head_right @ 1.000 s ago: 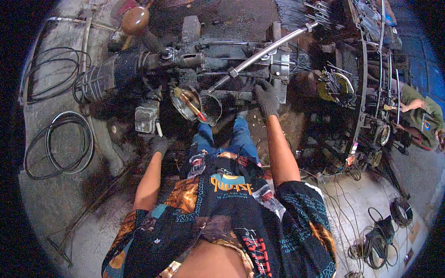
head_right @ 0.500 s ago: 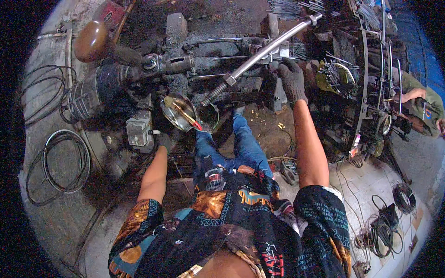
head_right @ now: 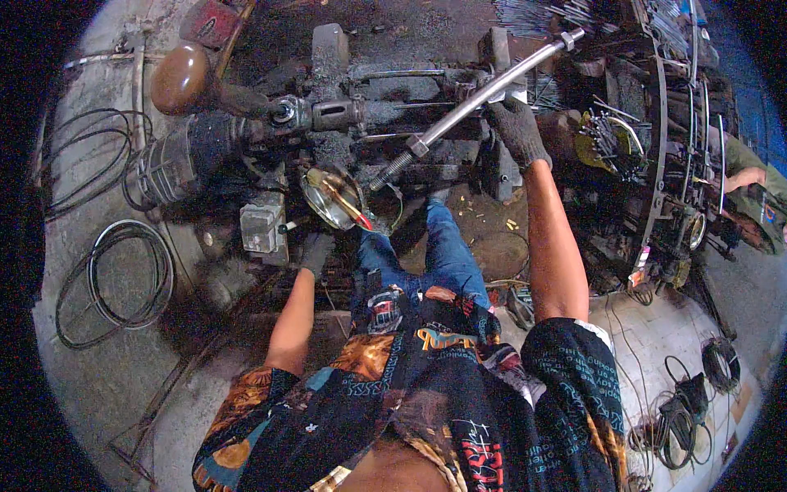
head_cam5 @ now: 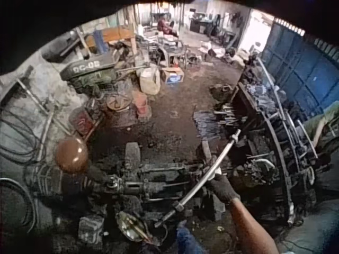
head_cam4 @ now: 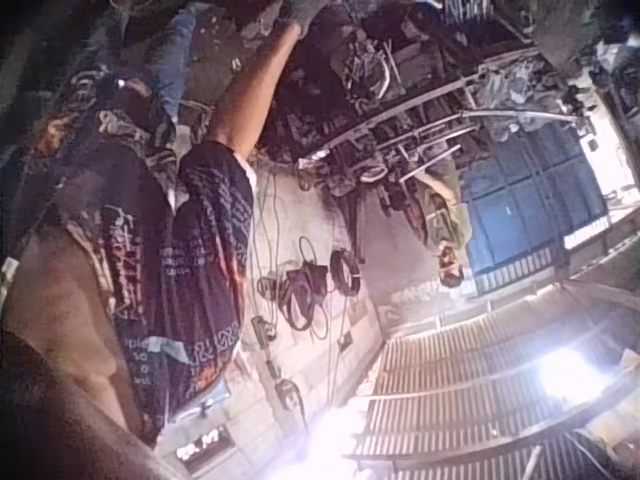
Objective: Operates a manual lathe-like machine to shape or thread a metal rod while applying lubricant with a brush.
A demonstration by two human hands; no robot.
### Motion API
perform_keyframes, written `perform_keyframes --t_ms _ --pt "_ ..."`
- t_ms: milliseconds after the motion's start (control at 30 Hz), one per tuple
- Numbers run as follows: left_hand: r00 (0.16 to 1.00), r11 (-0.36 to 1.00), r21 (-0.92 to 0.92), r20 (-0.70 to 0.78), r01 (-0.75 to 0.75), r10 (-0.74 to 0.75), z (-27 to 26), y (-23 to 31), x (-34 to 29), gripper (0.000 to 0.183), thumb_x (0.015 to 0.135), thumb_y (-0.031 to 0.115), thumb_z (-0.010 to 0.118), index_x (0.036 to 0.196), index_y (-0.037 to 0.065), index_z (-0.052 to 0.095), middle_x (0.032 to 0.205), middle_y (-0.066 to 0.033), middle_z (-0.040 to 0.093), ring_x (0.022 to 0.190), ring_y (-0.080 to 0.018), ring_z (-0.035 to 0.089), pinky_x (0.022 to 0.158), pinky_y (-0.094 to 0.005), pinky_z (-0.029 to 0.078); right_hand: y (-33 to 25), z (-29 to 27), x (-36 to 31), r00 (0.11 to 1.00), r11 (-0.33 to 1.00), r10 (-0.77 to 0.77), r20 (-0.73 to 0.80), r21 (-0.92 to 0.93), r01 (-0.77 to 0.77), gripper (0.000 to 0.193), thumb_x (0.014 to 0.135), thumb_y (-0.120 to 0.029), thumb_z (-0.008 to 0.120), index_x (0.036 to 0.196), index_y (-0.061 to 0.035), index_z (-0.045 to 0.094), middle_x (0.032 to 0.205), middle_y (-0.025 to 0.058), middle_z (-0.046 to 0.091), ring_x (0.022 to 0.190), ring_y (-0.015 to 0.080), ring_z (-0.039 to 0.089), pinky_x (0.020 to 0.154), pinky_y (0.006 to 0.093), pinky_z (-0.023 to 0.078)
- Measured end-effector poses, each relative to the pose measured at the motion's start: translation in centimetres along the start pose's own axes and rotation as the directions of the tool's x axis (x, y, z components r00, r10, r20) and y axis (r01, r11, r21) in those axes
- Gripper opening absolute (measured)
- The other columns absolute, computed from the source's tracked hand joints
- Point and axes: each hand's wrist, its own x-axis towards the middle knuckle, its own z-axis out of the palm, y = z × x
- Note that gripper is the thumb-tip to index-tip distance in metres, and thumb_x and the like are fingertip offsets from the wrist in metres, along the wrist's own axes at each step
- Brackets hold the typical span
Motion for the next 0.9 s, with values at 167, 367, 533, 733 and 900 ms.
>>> perform_keyframes --t_ms 167,367,533,733,900 --pt "0.968 0.780 0.611 -0.251 0.135 0.029 8.4 6.1 -4.3 0.045 0.098 0.039 0.059 0.120 0.001 0.060 0.104 -0.0155 0.069 0.093 -0.0277 0.065 0.083 -0.0411 0.050 0.7 -0.1 0.1 1.000 0.989 -0.006 -0.017 -0.151 0.003 0.042 0.097 -0.036 0.063 0.119 0.0001 0.068 0.092 0.0086 0.070 0.078 0.0148 0.059 0.073 0.0327 0.050" --pt "0.965 0.268 0.961 -0.134 0.070 0.227 9.0 7.4 -7.2 0.046 0.098 0.038 0.055 0.123 0.001 0.062 0.112 -0.0185 0.068 0.106 -0.0314 0.063 0.093 -0.0411 0.048 -1.5 1.4 -0.5 0.998 0.979 -0.058 -0.020 -0.196 0.053 0.037 0.096 -0.029 0.063 0.108 0.0052 0.068 0.088 0.0062 0.068 0.080 0.0133 0.058 0.072 0.0301 0.048" --pt "0.937 0.643 0.692 -0.324 0.328 -0.129 13.8 12.5 -7.0 0.045 0.098 0.038 0.053 0.124 0.002 0.062 0.122 -0.0202 0.065 0.116 -0.0341 0.060 0.099 -0.0425 0.045 -1.8 3.7 -0.7 0.995 0.966 -0.098 -0.022 -0.243 0.090 0.049 0.098 -0.045 0.057 0.125 -0.0043 0.065 0.106 0.0204 0.072 0.101 0.0334 0.068 0.088 0.0407 0.050" --pt "0.966 0.482 0.857 -0.247 0.181 0.078 13.1 13.9 -7.6 0.051 0.099 0.042 0.052 0.130 0.002 0.059 0.129 -0.0208 0.062 0.120 -0.0351 0.058 0.101 -0.0429 0.044 -2.1 5.5 -0.7 0.969 0.964 -0.233 -0.084 -0.149 0.220 0.040 0.097 -0.038 0.060 0.119 -0.0047 0.066 0.108 0.0226 0.071 0.105 0.0378 0.068 0.089 0.0426 0.050" --pt "0.952 0.456 0.844 -0.304 0.284 -0.030 15.2 15.1 -8.7 0.052 0.098 0.041 0.052 0.132 0.001 0.057 0.134 -0.0223 0.059 0.124 -0.0355 0.056 0.105 -0.0409 0.042 -1.7 5.1 -0.5 0.973 0.946 -0.221 -0.063 -0.258 0.198 0.042 0.096 -0.038 0.059 0.120 -0.0046 0.066 0.109 0.0241 0.070 0.106 0.0406 0.067 0.090 0.0440 0.050"
